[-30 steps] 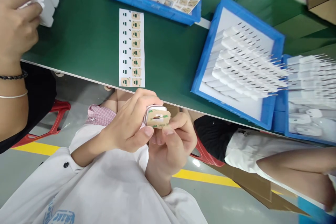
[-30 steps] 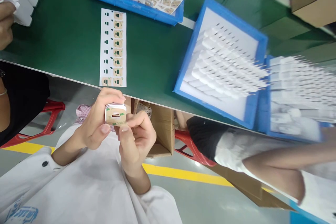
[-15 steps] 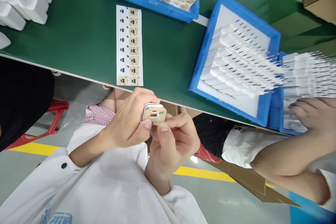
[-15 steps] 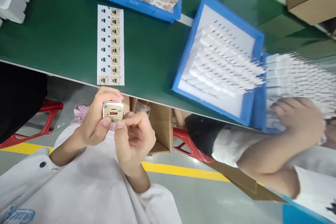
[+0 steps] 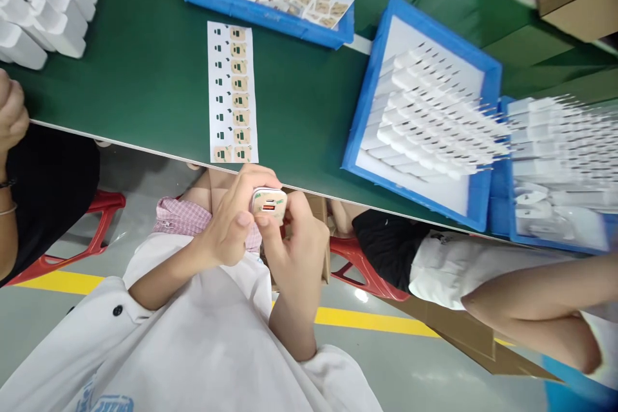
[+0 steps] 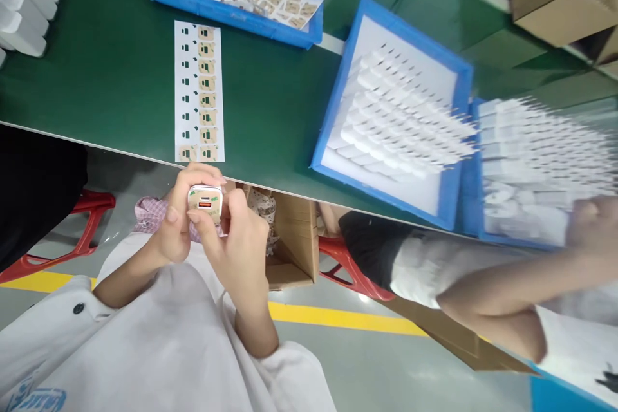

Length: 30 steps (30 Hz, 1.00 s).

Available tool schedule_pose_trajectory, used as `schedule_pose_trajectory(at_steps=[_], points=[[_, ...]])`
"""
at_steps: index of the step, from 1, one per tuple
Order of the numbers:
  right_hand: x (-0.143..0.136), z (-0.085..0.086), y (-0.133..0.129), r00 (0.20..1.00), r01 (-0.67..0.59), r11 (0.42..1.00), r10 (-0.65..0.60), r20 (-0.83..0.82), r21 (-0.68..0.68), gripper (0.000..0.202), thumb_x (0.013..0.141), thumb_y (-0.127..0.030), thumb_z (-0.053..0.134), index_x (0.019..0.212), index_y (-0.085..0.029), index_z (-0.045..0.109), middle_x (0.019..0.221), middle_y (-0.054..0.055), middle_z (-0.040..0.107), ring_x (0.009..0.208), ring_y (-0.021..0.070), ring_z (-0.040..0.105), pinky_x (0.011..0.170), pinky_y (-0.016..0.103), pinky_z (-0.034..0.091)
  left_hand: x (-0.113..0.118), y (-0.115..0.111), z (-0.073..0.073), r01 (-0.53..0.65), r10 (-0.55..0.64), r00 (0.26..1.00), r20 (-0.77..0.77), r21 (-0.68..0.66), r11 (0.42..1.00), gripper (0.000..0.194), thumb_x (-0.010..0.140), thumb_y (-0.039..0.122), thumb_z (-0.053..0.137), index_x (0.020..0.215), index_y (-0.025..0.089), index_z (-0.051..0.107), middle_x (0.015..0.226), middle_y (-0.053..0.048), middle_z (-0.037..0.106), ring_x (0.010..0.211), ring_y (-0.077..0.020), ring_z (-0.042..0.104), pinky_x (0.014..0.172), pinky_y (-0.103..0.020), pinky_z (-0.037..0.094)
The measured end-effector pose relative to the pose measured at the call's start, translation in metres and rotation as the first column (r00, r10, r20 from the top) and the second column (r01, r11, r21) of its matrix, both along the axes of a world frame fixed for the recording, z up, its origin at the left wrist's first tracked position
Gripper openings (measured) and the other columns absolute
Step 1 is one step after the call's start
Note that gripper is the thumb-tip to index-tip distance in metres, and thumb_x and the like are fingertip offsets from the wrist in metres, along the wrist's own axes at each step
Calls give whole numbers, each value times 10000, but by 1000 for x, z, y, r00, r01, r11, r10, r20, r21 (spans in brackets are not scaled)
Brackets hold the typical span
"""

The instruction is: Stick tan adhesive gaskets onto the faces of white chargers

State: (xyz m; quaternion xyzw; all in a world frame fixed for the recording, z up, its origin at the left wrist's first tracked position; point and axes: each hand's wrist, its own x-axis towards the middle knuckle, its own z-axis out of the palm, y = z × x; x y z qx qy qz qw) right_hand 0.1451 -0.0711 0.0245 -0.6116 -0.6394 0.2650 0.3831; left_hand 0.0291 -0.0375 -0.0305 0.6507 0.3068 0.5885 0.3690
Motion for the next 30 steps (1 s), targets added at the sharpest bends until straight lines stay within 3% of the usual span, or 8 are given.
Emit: schedule_pose_trajectory(at_steps=[7, 10, 13, 18, 24, 27, 30], points=[[1, -5, 14, 992, -48, 998, 42, -116, -44, 452, 1085, -497, 333, 708, -247, 334, 583, -68, 356, 520, 111, 315, 538, 275, 281, 3, 5, -10, -45, 46, 997, -56, 14, 999, 644, 1020, 677, 30, 1207, 228, 452, 1099, -81, 511, 1020, -236, 535, 910, -412, 473], [1, -8, 22, 988, -61, 997, 54, -146, -42, 505, 993, -582, 529, 691, -246, 303, 583, -82, 315, 530, 98, 268, 528, 272, 255, 4, 8, -13, -45, 51, 996, -77, 75, 996, 680, 996, 732, 30, 1214, 240, 446, 1093, -79, 505, 1004, -234, 532, 873, -402, 484], [0, -11, 29, 972, -99, 992, 79, -219, -79, 551, 918, -565, 654, 677, -244, 277, 594, -88, 284, 549, 87, 253, 529, 261, 244, 3, 10, -16, -77, 86, 994, -73, 125, 989, 695, 977, 773, 72, 1231, 243, 441, 1105, -80, 504, 1012, -238, 536, 863, -407, 483], [-1, -18, 34, 897, -191, 967, 103, -431, -166, 513, 1015, -606, 426, 668, -237, 341, 591, -68, 365, 555, 100, 347, 536, 262, 280, -2, 13, -21, -122, 129, 990, -62, 109, 987, 655, 998, 731, 106, 1215, 240, 481, 1109, -78, 522, 1024, -242, 548, 908, -425, 474], [-5, -12, 37, 961, -72, 980, 19, -275, -184, 553, 837, -532, 715, 639, -239, 289, 580, -95, 258, 546, 82, 248, 524, 256, 221, -1, 16, -19, -82, 106, 988, -110, 200, 976, 690, 976, 788, 160, 1233, 239, 490, 1091, -75, 534, 996, -231, 558, 840, -386, 488], [-2, -16, 41, 911, -128, 974, 40, -410, -189, 551, 933, -579, 598, 608, -228, 324, 576, -77, 301, 548, 88, 285, 541, 261, 246, -1, 14, -19, -78, 93, 992, -87, 156, 985, 671, 983, 774, 221, 1265, 232, 497, 1096, -77, 555, 979, -227, 577, 828, -380, 502], [6, -30, 42, 808, -219, 947, 41, -588, -236, 573, 958, -645, 542, 595, -224, 405, 546, -61, 384, 520, 99, 352, 539, 269, 284, -1, 12, -19, -85, 90, 991, -96, 58, 995, 605, 995, 740, 302, 1195, 226, 550, 1045, -67, 598, 966, -225, 602, 839, -374, 514]])
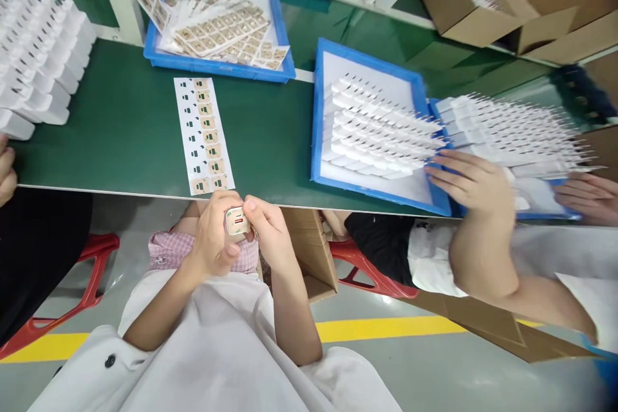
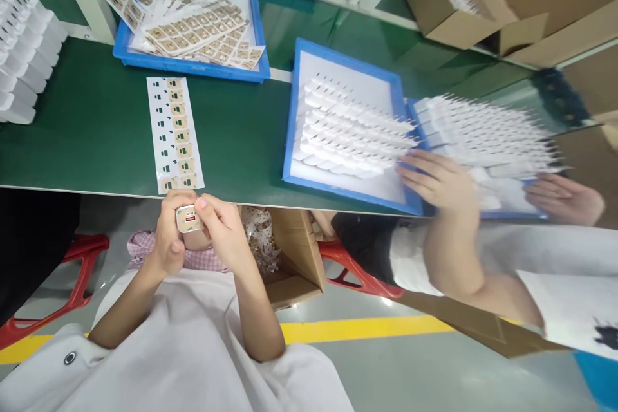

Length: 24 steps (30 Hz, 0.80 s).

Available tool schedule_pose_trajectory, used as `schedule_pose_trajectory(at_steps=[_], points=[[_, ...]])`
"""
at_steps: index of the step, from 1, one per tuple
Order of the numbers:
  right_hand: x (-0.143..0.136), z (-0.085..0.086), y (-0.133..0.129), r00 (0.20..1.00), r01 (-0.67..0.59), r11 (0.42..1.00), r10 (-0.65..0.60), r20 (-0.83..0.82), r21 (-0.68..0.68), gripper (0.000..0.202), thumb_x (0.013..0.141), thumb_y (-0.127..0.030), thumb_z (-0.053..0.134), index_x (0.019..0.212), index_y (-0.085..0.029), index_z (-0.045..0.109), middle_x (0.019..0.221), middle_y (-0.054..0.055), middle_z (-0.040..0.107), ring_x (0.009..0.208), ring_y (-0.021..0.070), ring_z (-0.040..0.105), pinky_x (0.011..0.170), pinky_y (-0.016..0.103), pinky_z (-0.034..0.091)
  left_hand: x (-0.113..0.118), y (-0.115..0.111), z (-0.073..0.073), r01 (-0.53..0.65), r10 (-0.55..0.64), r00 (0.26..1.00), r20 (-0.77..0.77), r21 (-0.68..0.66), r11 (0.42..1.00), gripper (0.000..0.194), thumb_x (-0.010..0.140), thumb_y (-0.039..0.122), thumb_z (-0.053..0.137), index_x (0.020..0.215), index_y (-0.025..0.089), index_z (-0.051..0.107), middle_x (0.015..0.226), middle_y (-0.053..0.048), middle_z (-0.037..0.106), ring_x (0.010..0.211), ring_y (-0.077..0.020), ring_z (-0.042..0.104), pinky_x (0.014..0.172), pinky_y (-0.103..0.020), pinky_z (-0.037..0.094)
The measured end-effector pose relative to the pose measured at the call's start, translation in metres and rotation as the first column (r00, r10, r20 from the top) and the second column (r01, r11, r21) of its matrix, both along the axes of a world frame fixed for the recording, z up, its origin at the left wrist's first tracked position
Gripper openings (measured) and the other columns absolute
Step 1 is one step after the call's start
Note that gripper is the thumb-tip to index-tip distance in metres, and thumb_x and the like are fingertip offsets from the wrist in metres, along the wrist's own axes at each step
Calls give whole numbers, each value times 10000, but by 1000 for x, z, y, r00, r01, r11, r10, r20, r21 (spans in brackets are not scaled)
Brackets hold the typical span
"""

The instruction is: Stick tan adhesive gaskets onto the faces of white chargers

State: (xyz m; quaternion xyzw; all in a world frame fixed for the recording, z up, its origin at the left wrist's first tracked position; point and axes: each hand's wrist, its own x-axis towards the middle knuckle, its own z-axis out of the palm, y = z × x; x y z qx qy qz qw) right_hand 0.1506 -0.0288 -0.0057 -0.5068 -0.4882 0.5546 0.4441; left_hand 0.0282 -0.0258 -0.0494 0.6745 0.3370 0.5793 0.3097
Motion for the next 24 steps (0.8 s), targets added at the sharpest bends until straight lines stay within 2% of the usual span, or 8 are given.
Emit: schedule_pose_trajectory(at_steps=[3, 7, 10, 12, 14, 19, 22, 24], points=[[4, -19, -6, 982, -60, 995, 46, -184, -76, 592, 928, -720, 537, 606, -223, 517, 542, -27, 505, 518, 127, 467, 549, 283, 361, 1, 0, 2, -38, 59, 993, 104, -194, 980, 436, 1006, 615, 466, 1071, 218, 635, 951, -39, 642, 872, -194, 630, 795, -329, 512], [-5, -42, -20, 966, -69, 983, 23, -257, -171, 717, 850, -867, 475, 592, -212, 604, 491, 0, 537, 451, 134, 483, 507, 296, 372, 4, -1, 4, -2, 134, 956, 260, -452, 892, 332, 994, 489, 554, 882, 207, 690, 868, -30, 678, 785, -175, 634, 740, -299, 487], [-21, -51, -27, 927, 63, 959, -159, -339, -278, 688, 774, -891, 559, 666, -216, 632, 521, -10, 558, 471, 140, 497, 499, 295, 404, 9, -5, 8, 14, 116, 956, 269, -438, 899, 412, 1023, 503, 500, 821, 205, 702, 864, -42, 698, 813, -184, 636, 739, -302, 468], [-30, -51, -29, 842, 225, 916, -354, -407, -332, 606, 747, -829, 669, 790, -225, 666, 658, -6, 644, 595, 159, 584, 578, 298, 481, 14, -8, 11, 32, 61, 974, 219, -397, 917, 425, 1040, 494, 479, 830, 209, 714, 881, -42, 714, 845, -187, 646, 785, -315, 460], [-35, -48, -31, 751, 328, 878, -467, -468, -349, 536, 760, -745, 732, 918, -235, 685, 847, 4, 711, 753, 173, 648, 708, 308, 541, 20, -10, 15, 54, 12, 984, 176, -364, 930, 427, 1053, 478, 465, 834, 214, 719, 877, -38, 728, 858, -189, 658, 839, -332, 453], [-35, -44, -36, 678, 425, 849, -529, -511, -315, 488, 815, -670, 736, 1045, -241, 695, 1060, 18, 732, 980, 188, 687, 950, 324, 542, 30, -9, 12, 77, 9, 979, 204, -410, 909, 482, 1048, 509, 470, 741, 209, 691, 851, -43, 750, 888, -203, 692, 910, -353, 485], [-35, -47, -37, 683, 473, 842, -536, -497, -258, 502, 806, -684, 740, 1043, -245, 690, 1062, 20, 731, 994, 180, 683, 950, 303, 541, 36, -10, 6, 23, 94, 971, 222, -471, 882, 475, 1037, 518, 496, 727, 206, 675, 858, -43, 761, 876, -195, 701, 883, -332, 524], [-34, -48, -37, 706, 462, 860, -505, -496, -218, 481, 817, -668, 738, 1051, -251, 682, 1032, 17, 729, 934, 173, 683, 888, 298, 558, 41, -10, 4, -10, 119, 966, 230, -425, 905, 424, 1043, 495, 497, 802, 210, 697, 903, -41, 773, 895, -187, 707, 892, -322, 535]])
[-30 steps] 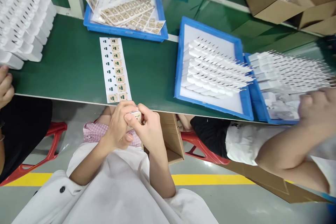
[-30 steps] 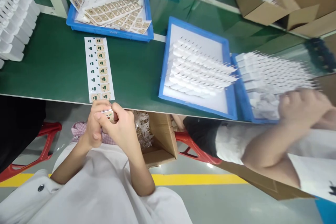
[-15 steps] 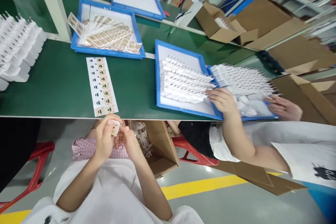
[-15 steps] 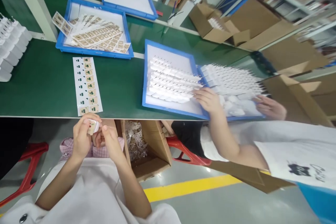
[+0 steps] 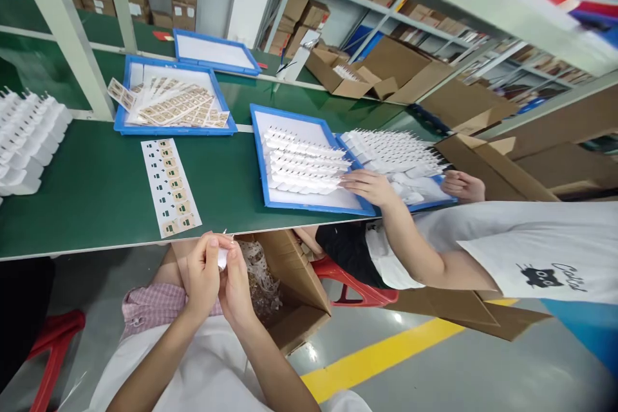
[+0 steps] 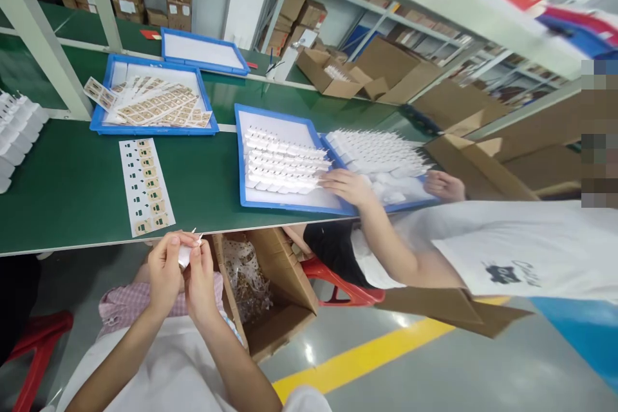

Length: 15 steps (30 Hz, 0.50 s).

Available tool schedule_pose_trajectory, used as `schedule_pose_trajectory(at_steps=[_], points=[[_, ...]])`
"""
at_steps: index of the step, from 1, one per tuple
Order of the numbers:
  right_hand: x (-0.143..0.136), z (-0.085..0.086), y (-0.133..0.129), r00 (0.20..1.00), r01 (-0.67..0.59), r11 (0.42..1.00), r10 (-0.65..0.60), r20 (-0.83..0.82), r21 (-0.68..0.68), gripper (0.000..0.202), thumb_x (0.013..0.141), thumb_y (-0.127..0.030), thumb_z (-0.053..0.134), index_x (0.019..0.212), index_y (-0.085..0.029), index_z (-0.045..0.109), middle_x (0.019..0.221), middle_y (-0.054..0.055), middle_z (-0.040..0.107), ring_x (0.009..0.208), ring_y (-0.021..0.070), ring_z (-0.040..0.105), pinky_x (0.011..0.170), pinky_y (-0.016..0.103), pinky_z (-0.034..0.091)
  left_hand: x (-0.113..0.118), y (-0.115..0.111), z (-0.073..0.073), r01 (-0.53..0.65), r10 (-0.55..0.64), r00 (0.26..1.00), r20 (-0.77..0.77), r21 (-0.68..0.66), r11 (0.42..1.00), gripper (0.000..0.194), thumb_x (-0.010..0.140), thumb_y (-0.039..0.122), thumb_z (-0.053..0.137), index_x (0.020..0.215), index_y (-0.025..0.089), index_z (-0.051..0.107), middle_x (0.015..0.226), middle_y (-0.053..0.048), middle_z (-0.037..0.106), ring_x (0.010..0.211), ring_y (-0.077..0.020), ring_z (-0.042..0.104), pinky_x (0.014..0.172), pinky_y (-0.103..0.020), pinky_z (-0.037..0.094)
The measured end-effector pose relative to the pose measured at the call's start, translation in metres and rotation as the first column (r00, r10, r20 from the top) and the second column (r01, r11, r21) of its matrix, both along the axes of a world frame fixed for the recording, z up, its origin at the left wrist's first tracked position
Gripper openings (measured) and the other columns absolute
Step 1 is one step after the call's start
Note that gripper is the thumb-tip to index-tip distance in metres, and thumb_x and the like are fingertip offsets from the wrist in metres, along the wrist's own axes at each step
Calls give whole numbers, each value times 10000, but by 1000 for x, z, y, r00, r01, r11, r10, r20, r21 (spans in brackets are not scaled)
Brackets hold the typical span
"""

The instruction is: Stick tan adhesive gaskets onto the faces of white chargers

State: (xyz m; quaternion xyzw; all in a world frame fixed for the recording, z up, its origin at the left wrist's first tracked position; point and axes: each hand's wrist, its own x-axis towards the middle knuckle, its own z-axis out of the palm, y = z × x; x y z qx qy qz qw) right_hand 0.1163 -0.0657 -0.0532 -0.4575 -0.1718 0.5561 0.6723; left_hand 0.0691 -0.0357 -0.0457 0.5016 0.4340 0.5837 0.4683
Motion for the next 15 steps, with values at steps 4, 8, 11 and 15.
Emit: schedule_pose_trajectory(at_steps=[4, 8, 11, 15], points=[[28, 4, 8, 971, 31, 999, -41, 235, 44, 448, 763, -596, 776, 989, -223, 673, 860, 23, 711, 721, 170, 655, 685, 310, 566, -1, 7, 2, 11, -9, 1000, -7, 213, 977, 404, 1080, 482, 394, 1118, 235, 711, 1302, -70, 720, 1250, -209, 652, 1094, -363, 482], [134, 22, 38, 804, 328, 935, -351, 479, 135, 451, 673, -526, 792, 949, -215, 617, 911, 29, 699, 811, 176, 666, 740, 314, 562, -42, 35, 2, -40, 95, 984, -150, 332, 942, 346, 1070, 419, 429, 1100, 224, 713, 1230, -73, 738, 1216, -219, 663, 1076, -371, 487], [242, 37, 67, 589, 555, 808, -550, 593, 198, 431, 703, -471, 774, 982, -223, 559, 936, -6, 648, 873, 156, 631, 758, 280, 534, -93, 66, -3, -145, 281, 904, -324, 386, 911, 325, 1042, 379, 452, 983, 200, 717, 1088, -86, 741, 1088, -240, 679, 993, -388, 504], [338, 41, 101, 408, 622, 761, -514, 754, 183, 353, 863, -378, 746, 1116, -181, 598, 1041, 28, 656, 893, 166, 641, 761, 321, 568, -146, 101, -16, -197, 351, 721, -597, 310, 930, 344, 998, 391, 423, 1000, 197, 706, 1082, -107, 737, 1079, -294, 659, 983, -444, 487]])
